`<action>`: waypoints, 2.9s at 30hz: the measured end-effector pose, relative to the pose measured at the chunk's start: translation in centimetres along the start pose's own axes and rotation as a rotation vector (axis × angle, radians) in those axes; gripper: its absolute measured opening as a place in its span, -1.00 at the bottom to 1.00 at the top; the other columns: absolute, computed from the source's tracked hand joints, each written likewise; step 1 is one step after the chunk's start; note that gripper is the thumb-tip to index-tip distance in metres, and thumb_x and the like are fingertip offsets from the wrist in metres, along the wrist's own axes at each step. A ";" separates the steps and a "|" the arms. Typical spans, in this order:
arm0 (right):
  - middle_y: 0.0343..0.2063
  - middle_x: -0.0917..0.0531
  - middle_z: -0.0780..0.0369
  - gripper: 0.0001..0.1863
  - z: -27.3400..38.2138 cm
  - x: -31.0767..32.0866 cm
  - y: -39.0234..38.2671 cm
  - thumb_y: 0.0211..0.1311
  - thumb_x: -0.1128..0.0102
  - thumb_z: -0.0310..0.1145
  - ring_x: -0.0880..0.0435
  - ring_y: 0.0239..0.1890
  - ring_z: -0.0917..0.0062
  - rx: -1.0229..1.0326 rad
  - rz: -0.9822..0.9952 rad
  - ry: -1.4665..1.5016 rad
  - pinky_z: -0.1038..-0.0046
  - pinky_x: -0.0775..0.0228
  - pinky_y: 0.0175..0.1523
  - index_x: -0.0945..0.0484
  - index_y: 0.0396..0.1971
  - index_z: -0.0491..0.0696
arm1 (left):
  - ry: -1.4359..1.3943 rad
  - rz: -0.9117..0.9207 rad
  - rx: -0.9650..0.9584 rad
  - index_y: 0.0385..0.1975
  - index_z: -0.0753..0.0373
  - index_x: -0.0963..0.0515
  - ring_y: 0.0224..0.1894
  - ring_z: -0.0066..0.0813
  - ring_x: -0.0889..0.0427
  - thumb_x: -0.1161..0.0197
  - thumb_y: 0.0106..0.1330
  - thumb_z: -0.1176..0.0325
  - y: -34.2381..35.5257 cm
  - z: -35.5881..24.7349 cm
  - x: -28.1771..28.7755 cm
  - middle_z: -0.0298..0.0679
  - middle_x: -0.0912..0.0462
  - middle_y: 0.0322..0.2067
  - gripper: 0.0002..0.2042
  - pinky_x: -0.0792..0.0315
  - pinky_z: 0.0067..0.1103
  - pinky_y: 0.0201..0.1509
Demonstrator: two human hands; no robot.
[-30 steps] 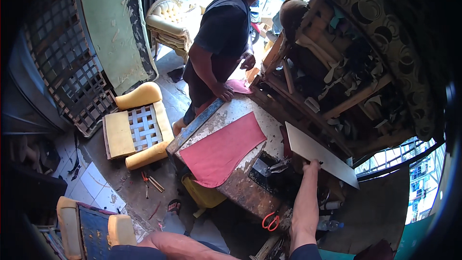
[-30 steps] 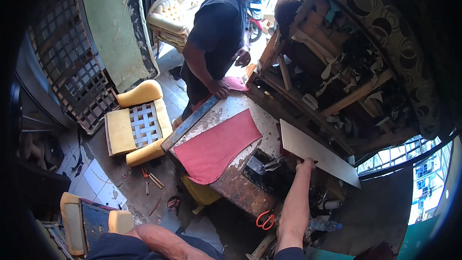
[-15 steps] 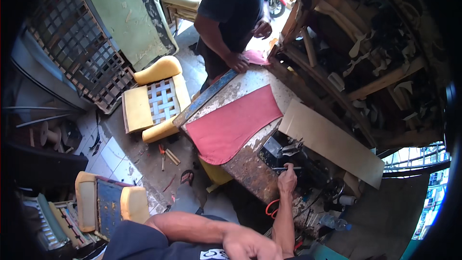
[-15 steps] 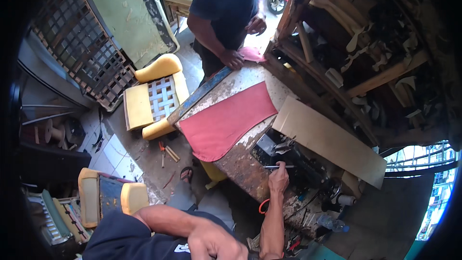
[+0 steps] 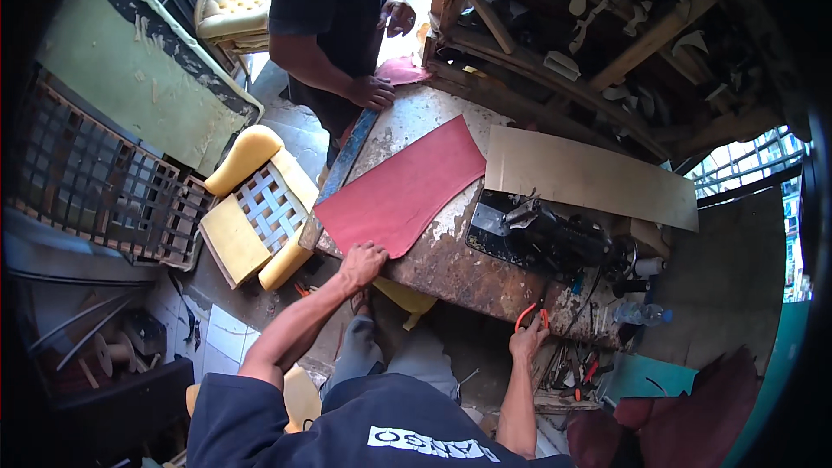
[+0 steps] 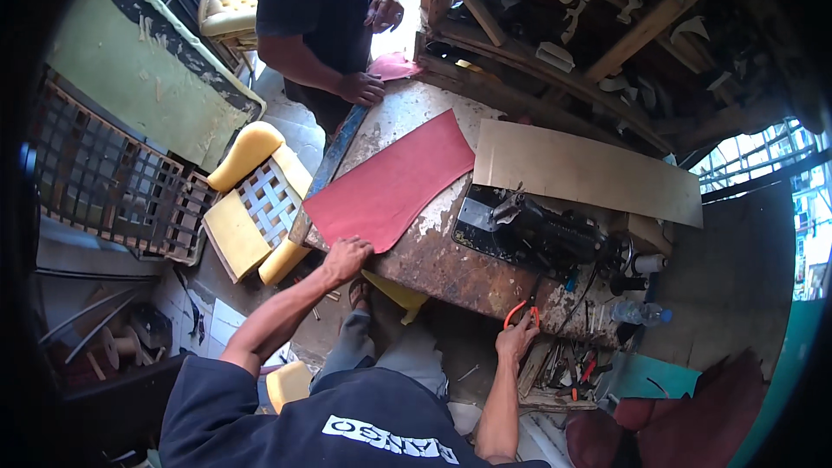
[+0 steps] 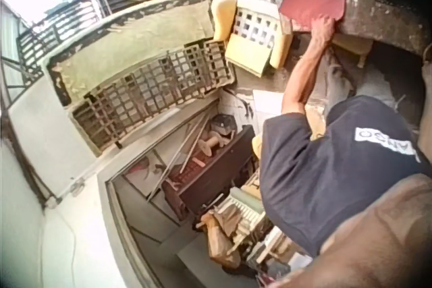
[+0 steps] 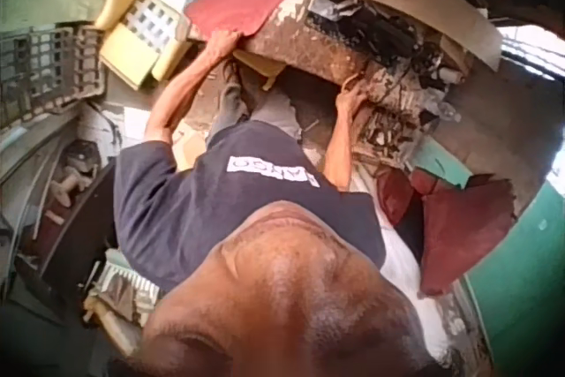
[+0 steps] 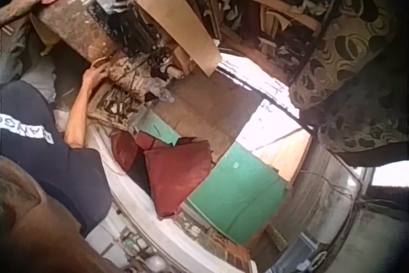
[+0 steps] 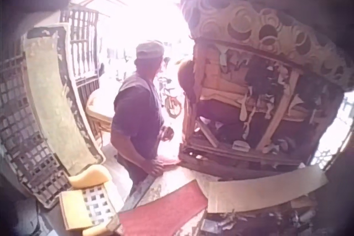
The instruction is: The person places a wooden template onto a piece of red fabric, traces around the template with a pen, and then uses shears to cut the red fabric along the marked lines before carrying a bundle toward a couch.
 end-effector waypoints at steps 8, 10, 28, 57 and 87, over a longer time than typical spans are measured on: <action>-0.28 -0.69 -0.03 -0.47 -1.0 -3.5 -1.5 0.02 -0.35 -0.40 -0.76 -0.34 0.16 -0.305 -0.172 0.455 0.20 -0.58 -0.22 -0.29 -0.02 -0.02 | 0.374 -0.775 -0.495 -0.20 0.13 -0.62 -0.18 -0.38 -0.58 -0.28 0.09 0.41 0.4 3.0 28.4 -0.33 -0.61 -0.27 -0.76 -0.44 -0.41 -0.02; -0.44 -0.67 0.08 -0.61 1.6 -2.8 -3.7 0.05 -0.33 -0.38 -0.68 -0.58 0.34 -0.368 -0.108 0.789 0.35 -0.51 -0.49 -0.39 -0.12 -0.08 | 0.357 -0.871 -0.650 -0.23 0.12 -0.62 -0.18 -0.39 -0.56 -0.29 0.07 0.43 -1.2 2.6 32.6 -0.34 -0.59 -0.26 -0.77 -0.43 -0.44 -0.01; -0.59 -0.54 0.31 -0.68 5.2 -0.9 -20.2 0.16 -0.35 -0.41 -0.48 -0.70 0.69 -0.411 0.043 1.224 0.64 -0.21 -0.73 -0.47 -0.13 -0.16 | -0.427 -0.864 -1.054 -0.37 0.20 -0.70 -0.01 -0.21 -0.72 -0.29 0.10 0.64 4.3 -4.3 43.1 -0.20 -0.73 -0.08 -0.83 -0.61 -0.48 0.06; -0.45 -0.55 0.30 -0.45 8.3 -8.1 -27.1 0.24 -0.35 0.09 -0.54 -0.52 0.71 -0.099 0.821 1.023 0.62 -0.48 -0.44 -0.46 -0.19 -0.13 | -1.544 0.052 0.478 -0.35 0.30 -0.61 -0.49 -0.70 -0.45 -0.30 0.39 0.26 -5.7 -5.2 -7.8 -0.41 -0.57 -0.51 -0.79 -0.34 -0.66 -0.40; -0.58 -0.54 0.38 -0.52 12.6 -9.6 -24.2 0.18 -0.45 0.00 -0.52 -0.57 0.74 -0.024 0.799 1.070 0.63 -0.34 -0.49 -0.48 -0.29 -0.11 | -1.670 0.316 0.513 -0.33 0.17 -0.56 -0.38 -0.60 -0.59 -0.25 0.42 0.28 -6.3 -4.5 -7.7 -0.39 -0.60 -0.43 -0.87 -0.54 -0.56 -0.21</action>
Point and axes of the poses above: each hand's wrist, its own y-axis towards the middle knuckle, its own x-axis out of the back of the hand, z = x × y, the point moved 1 cm from there along y, towards the middle knuckle
